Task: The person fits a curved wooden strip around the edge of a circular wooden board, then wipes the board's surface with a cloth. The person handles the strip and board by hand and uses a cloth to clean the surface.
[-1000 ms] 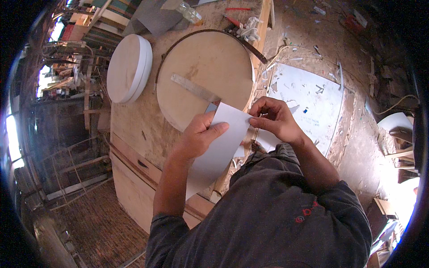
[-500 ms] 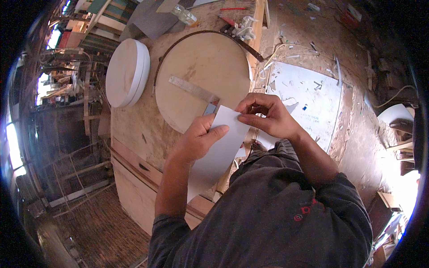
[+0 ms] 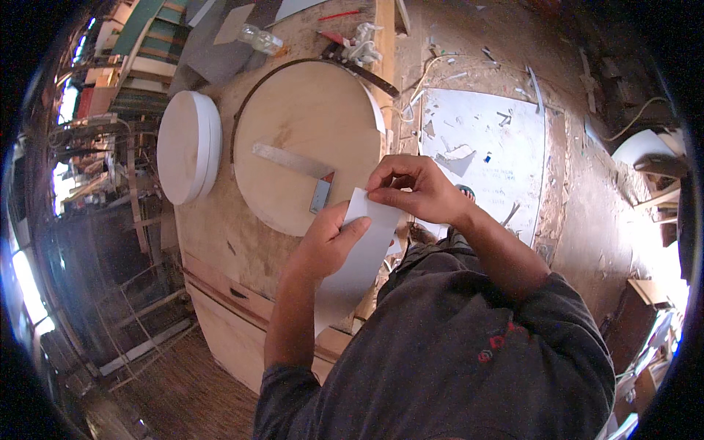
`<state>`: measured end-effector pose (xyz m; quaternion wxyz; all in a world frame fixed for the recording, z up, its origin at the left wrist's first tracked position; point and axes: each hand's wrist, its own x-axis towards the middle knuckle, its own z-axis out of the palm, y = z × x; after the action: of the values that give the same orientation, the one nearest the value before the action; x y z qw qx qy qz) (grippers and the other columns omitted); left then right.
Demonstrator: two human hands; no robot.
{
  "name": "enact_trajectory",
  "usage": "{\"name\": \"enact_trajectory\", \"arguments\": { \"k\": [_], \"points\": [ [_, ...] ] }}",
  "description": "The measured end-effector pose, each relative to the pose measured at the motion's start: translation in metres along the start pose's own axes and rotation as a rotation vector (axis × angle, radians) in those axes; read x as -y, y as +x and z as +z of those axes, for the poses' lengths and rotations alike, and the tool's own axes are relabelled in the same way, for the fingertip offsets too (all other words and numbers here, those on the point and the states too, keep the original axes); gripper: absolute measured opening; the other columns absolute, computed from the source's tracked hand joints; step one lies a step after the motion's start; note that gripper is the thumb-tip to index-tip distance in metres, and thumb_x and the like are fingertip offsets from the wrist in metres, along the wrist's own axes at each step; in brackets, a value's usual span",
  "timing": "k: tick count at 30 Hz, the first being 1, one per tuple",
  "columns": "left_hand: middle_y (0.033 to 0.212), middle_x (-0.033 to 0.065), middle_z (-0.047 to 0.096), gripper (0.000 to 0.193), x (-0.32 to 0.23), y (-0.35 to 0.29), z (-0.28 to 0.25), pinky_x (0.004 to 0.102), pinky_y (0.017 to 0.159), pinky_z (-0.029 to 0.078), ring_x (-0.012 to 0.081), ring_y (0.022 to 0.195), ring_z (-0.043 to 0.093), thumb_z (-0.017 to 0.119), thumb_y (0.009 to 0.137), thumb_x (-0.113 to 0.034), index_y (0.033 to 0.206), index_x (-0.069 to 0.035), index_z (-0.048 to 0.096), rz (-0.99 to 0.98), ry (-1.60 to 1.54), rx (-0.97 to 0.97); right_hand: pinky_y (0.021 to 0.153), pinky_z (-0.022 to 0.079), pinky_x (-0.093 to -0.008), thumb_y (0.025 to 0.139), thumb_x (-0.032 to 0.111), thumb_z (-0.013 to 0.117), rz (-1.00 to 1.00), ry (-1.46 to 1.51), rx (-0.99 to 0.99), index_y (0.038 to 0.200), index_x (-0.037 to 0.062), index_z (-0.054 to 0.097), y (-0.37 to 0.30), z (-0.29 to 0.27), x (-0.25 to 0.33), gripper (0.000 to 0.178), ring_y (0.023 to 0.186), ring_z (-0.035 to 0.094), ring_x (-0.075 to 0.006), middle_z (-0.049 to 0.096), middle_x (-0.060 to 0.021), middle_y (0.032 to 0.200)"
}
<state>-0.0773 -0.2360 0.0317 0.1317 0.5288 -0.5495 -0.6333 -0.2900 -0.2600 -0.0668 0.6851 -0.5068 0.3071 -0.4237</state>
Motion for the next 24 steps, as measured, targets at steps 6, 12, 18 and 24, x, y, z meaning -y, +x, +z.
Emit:
{"name": "enact_trajectory", "arguments": {
  "k": [6,12,18,24],
  "points": [
    [0.096,0.0042,0.072,0.027,0.0,-0.003,0.014,0.034,0.081,0.053,0.0133,0.088,0.064,0.065,0.102,-0.023,0.114,0.0,0.07,-0.034,0.144,0.019,0.073,0.053,-0.0272,0.089,0.01,0.083,0.038,0.015,0.062,0.093,0.0023,0.074,-0.014,-0.018,0.009,0.012,0.082,0.065,-0.0091,0.072,-0.0015,0.09],
    [0.096,0.0038,0.072,0.026,0.02,0.0,0.025,0.0339,0.081,0.052,0.0121,0.089,0.064,0.065,0.103,-0.022,0.114,0.001,0.07,-0.024,0.112,0.082,0.07,0.05,-0.0242,0.09,0.002,0.081,0.024,0.048,0.169,0.092,0.0014,0.071,-0.024,-0.031,0.004,0.01,0.082,0.063,-0.0063,0.068,0.0002,0.088],
    [0.09,0.0031,0.07,0.023,0.011,0.007,0.032,0.03,0.076,0.05,0.0095,0.082,0.059,0.061,0.105,-0.017,0.113,0.004,0.068,-0.038,0.089,0.075,0.069,0.049,-0.0252,0.09,0.005,0.081,0.012,0.141,0.156,0.09,0.0017,0.07,-0.026,-0.038,-0.003,0.012,0.078,0.06,-0.0061,0.067,0.0005,0.085],
    [0.093,0.0041,0.071,0.023,0.011,0.018,0.033,0.0306,0.077,0.051,0.0098,0.086,0.061,0.06,0.106,-0.016,0.115,0.003,0.068,0.021,0.177,0.083,0.069,0.05,-0.0276,0.09,0.013,0.084,0.083,0.087,0.117,0.091,0.002,0.069,-0.027,-0.048,-0.01,0.019,0.078,0.06,-0.0073,0.067,-0.0016,0.087]
  ]
}}
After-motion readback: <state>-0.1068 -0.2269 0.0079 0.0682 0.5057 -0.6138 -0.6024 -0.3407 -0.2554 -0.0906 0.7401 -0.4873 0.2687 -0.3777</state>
